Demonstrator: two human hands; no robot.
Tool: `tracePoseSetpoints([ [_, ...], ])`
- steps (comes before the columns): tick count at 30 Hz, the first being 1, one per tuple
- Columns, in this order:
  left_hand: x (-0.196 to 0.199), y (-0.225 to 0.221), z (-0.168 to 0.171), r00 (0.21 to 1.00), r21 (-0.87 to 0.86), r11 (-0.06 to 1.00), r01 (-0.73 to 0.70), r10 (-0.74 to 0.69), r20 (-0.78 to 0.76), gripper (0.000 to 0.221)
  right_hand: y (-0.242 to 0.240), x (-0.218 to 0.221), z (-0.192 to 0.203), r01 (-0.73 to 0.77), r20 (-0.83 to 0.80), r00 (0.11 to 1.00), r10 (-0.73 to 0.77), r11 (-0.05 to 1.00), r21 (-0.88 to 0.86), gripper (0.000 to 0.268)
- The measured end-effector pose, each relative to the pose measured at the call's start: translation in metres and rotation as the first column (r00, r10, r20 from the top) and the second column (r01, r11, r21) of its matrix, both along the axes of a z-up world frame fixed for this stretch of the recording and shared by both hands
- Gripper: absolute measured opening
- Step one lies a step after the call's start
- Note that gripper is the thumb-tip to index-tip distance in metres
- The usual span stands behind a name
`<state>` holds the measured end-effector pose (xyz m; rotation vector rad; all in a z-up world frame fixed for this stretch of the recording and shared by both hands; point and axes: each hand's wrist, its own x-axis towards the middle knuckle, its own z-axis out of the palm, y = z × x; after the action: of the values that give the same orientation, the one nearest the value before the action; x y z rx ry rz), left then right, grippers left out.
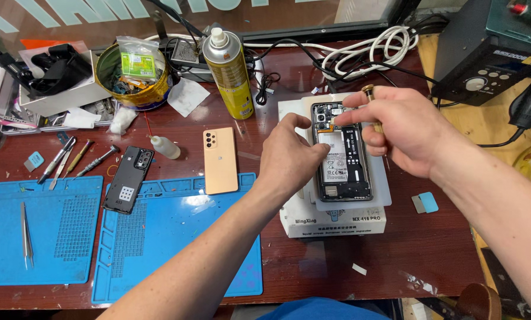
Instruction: The person uses a screwdriver to remove screws from the back of a disassembled smartphone. They then use tweezers to lift and remove a metal shielding plate from the internal components.
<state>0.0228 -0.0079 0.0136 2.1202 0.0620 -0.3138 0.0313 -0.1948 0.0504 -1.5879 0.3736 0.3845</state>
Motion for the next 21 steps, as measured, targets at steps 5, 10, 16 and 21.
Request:
tracePoseSetpoints([
  [5,-0.004,-0.001,0.000,1.000,-0.031,1.000,0.003,-0.003,-0.005,0.055,0.019,-0.001,0.010,-0.015,-0.043,0.999,0.012,0.997,-0.077,0.024],
  [10,-0.007,0.004,-0.003,1.000,-0.024,1.000,0.009,-0.009,0.012,0.058,0.017,0.001,0.007,-0.033,-0.038,0.999,0.026,0.983,-0.180,0.025],
  [16,-0.012,0.010,-0.003,0.998,-0.028,0.997,0.066,-0.066,0.019,0.041,-0.013,0.002,0.004,0.048,0.062,0.997,-0.044,0.997,-0.058,0.023],
  [21,-0.030,0.017,0.002,0.960,-0.010,0.961,0.277,-0.277,0.028,0.034,-0.023,-0.019,-0.010,0.034,-0.028,0.999,-0.038,0.990,-0.134,0.021],
])
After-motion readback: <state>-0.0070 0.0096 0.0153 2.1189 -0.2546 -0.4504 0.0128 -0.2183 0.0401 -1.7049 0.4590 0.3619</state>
